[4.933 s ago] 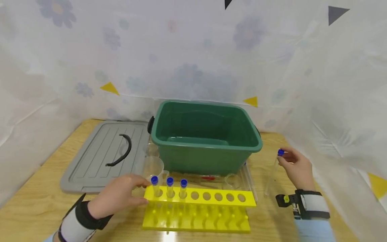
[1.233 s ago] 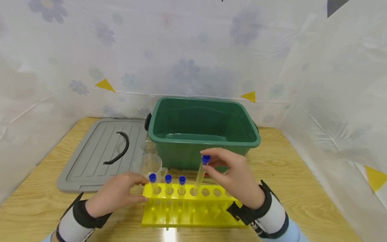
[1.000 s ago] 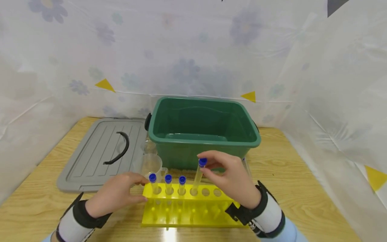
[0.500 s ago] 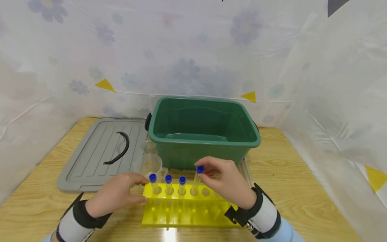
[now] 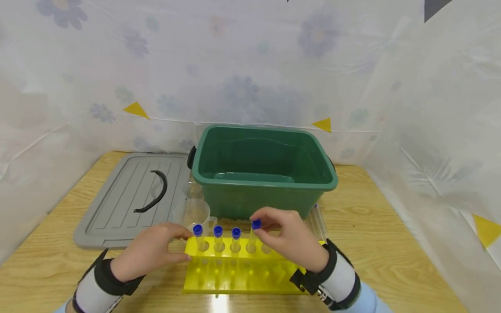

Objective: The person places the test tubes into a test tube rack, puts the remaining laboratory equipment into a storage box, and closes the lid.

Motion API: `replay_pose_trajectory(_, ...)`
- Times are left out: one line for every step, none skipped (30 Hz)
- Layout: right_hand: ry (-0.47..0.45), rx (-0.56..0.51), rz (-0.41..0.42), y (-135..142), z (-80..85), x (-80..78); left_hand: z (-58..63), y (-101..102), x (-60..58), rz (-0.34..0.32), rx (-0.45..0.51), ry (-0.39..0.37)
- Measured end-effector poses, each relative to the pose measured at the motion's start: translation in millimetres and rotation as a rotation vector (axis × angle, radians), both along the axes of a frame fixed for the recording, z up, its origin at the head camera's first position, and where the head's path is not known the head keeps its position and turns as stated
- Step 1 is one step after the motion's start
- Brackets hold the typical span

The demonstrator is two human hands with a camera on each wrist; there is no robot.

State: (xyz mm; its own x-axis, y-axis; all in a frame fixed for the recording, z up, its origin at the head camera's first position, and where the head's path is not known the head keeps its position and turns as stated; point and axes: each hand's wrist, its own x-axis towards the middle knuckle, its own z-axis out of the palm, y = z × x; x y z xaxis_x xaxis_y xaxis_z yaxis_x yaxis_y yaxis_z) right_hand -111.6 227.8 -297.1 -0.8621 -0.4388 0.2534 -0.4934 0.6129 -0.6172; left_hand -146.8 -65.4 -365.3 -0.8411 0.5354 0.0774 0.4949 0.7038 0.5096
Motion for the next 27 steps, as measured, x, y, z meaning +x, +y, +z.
replay_pose_trajectory(-0.010, 0.004, 0.001, 0, -0.2, -0.1, 0.1, 0, -0.2, 0.000, 0.000, 0.001)
replay_pose_trajectory(-0.018, 0.007, 0.004, 0, -0.4, -0.2, 0.1, 1, -0.5, 0.001, 0.000, 0.001)
replay_pose_trajectory(-0.026, 0.010, 0.008, 1, -0.7, -0.2, 0.3, 1, -0.6, 0.001, 0.000, 0.001)
replay_pose_trajectory(-0.034, 0.011, 0.011, 1, -1.0, -0.3, 0.4, 1, -0.8, 0.000, 0.000, 0.002)
replay_pose_trajectory(-0.042, 0.013, 0.013, 1, -1.3, -0.4, 0.7, 2, -0.9, 0.001, 0.000, 0.002)
replay_pose_trajectory(-0.049, 0.014, 0.016, 1, -1.5, -0.5, 0.9, 2, -1.0, 0.001, -0.001, 0.002)
replay_pose_trajectory(-0.057, 0.016, 0.017, 1, -1.8, -0.5, 1.1, 2, -1.1, 0.002, -0.001, 0.001)
replay_pose_trajectory(-0.066, 0.019, 0.018, 1, -2.0, -0.4, 1.4, 2, -1.1, 0.001, -0.001, 0.000)
replay_pose_trajectory(-0.075, 0.020, 0.019, 1, -2.1, -0.4, 1.8, 2, -1.1, 0.000, 0.000, -0.002)
replay_pose_trajectory(-0.081, 0.024, 0.019, 1, -2.2, -0.4, 2.1, 2, -1.2, -0.001, -0.001, -0.002)
replay_pose_trajectory(-0.086, 0.029, 0.016, 1, -2.2, -0.3, 2.5, 2, -1.2, -0.001, 0.000, -0.003)
replay_pose_trajectory(-0.091, 0.032, 0.016, 2, -2.3, -0.3, 2.6, 2, -1.3, -0.003, -0.001, -0.002)
replay_pose_trajectory(-0.094, 0.034, 0.017, 2, -2.3, -0.3, 2.9, 3, -1.4, -0.004, -0.001, -0.002)
replay_pose_trajectory(-0.096, 0.037, 0.017, 2, -2.2, -0.3, 3.0, 3, -1.6, -0.006, -0.001, -0.002)
replay_pose_trajectory(-0.095, 0.040, 0.018, 2, -2.1, -0.4, 3.1, 3, -1.7, -0.006, -0.002, 0.001)
replay_pose_trajectory(-0.094, 0.044, 0.020, 2, -2.0, -0.5, 3.2, 3, -1.8, -0.007, -0.002, 0.003)
replay_pose_trajectory(-0.091, 0.049, 0.022, 3, -1.8, -0.5, 3.1, 3, -1.9, -0.008, -0.002, 0.005)
replay_pose_trajectory(-0.084, 0.053, 0.027, 3, -1.7, -0.6, 3.1, 3, -2.1, -0.007, -0.003, 0.007)
replay_pose_trajectory(-0.074, 0.058, 0.030, 4, -1.5, -0.5, 3.0, 3, -2.1, -0.007, -0.004, 0.008)
replay_pose_trajectory(-0.060, 0.063, 0.031, 5, -1.1, -0.1, 2.7, 2, -2.0, -0.006, -0.006, 0.011)
replay_pose_trajectory(-0.039, 0.066, 0.029, 6, -0.7, 0.5, 2.4, 2, -1.9, -0.005, -0.008, 0.012)
replay_pose_trajectory(-0.016, 0.067, 0.029, 8, 0.2, 1.4, 2.1, 2, -1.7, -0.004, -0.009, 0.010)
replay_pose_trajectory(-0.004, 0.064, 0.016, 10, 2.0, 3.0, 1.7, 2, -1.3, -0.005, -0.011, 0.009)
replay_pose_trajectory(0.004, 0.057, 0.000, 14, 4.4, 4.9, 1.4, 1, -1.0, -0.004, -0.012, 0.008)
replay_pose_trajectory(0.019, 0.051, -0.022, 18, 7.3, 7.0, 1.0, 1, -0.6, -0.005, -0.012, 0.006)
replay_pose_trajectory(0.042, 0.050, -0.052, 24, 10.7, 9.4, 0.7, 0, -0.3, -0.006, -0.012, 0.005)
replay_pose_trajectory(0.078, 0.045, -0.087, 31, 14.3, 11.6, 0.6, 0, 0.0, -0.007, -0.010, 0.004)
